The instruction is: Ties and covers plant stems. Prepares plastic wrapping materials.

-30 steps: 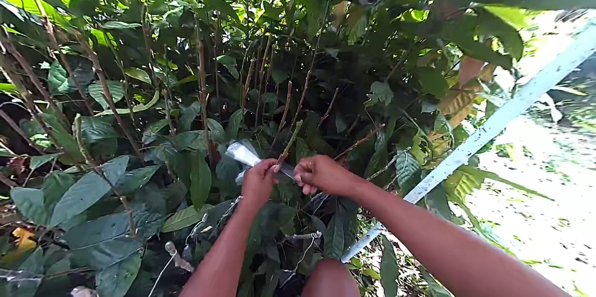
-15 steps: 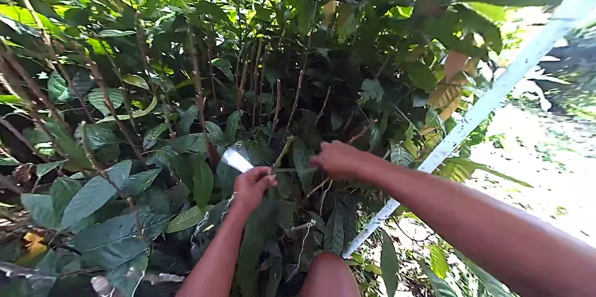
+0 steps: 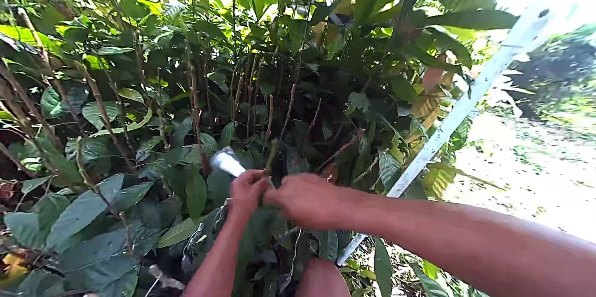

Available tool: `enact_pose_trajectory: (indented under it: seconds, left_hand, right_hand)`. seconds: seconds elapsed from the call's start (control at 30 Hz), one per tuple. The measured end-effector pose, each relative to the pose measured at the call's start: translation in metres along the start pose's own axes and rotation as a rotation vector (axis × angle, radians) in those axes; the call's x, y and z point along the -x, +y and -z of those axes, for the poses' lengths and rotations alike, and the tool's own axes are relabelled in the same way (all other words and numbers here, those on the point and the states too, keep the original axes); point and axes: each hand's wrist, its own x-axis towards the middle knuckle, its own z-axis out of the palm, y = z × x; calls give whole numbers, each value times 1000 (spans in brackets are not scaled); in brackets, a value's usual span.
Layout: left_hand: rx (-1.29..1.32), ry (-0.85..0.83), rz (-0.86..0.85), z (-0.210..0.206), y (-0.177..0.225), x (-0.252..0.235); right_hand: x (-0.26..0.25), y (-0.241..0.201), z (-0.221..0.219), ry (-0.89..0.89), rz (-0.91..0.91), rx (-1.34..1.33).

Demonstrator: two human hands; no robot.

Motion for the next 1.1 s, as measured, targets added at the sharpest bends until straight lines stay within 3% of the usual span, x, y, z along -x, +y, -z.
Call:
enact_pose_trajectory:
  seconds: [0.03, 0.1, 0.13, 0.2, 0.27, 0.33, 0.4, 0.47, 0.5, 0.57, 0.6, 0.63, 0.7, 0.77, 0.83, 0.93, 1.03, 1.1]
  left_hand:
    - [13, -24, -29, -10, -4, 4]
    - [-99, -193, 12, -30, -1, 18]
    - [-188, -250, 15, -32, 2, 25]
    - [-263, -189, -40, -14, 4, 24]
    - [-252, -81, -31, 10, 7, 15]
    - [-174, -2, 29, 16, 11, 6]
    - [-29, 50, 60, 2, 13, -1]
    - [-15, 23, 10, -21, 6, 6]
    - [-20, -25, -16, -32, 3, 14]
    - [-167, -164, -17, -41, 10, 29]
    - [-244, -203, -22, -35, 12, 33]
    - [-284, -181, -40, -22, 12, 32]
    - [-271, -95, -49, 11, 11, 19]
    - [-225, -12, -5, 25, 13, 9]
    - [-127, 50, 56, 15, 18, -3]
    - [-167, -71, 57, -22, 13, 5]
    - [-342, -277, -13, -35, 15, 28]
    - [-383, -201, -88, -3, 15, 26]
  right_hand:
    - [-5, -13, 13, -13, 62, -141]
    - [-23, 17, 33, -8, 90, -299]
    - [-26, 44, 30, 18, 25, -179]
    - [-14, 74, 12, -21, -157, 160]
    - [2, 80, -8, -137, -198, 199]
    - [18, 68, -15, -119, -196, 111]
    - [25, 23, -9, -65, -102, 13]
    - [17, -20, 5, -45, 34, -118]
    - [6, -21, 14, -21, 68, -182]
    - [-13, 19, 28, 23, 43, -228]
    - [-15, 46, 24, 42, -23, -98]
    - [-10, 66, 14, 17, -109, 93]
    - [6, 80, -9, -113, -196, 231]
    - [20, 66, -22, -114, -193, 163]
    - [28, 20, -20, -37, -94, 63]
    - [16, -32, 8, -13, 99, -107]
    - [-10, 35, 27, 51, 40, -153]
    - [0, 75, 1, -4, -167, 49]
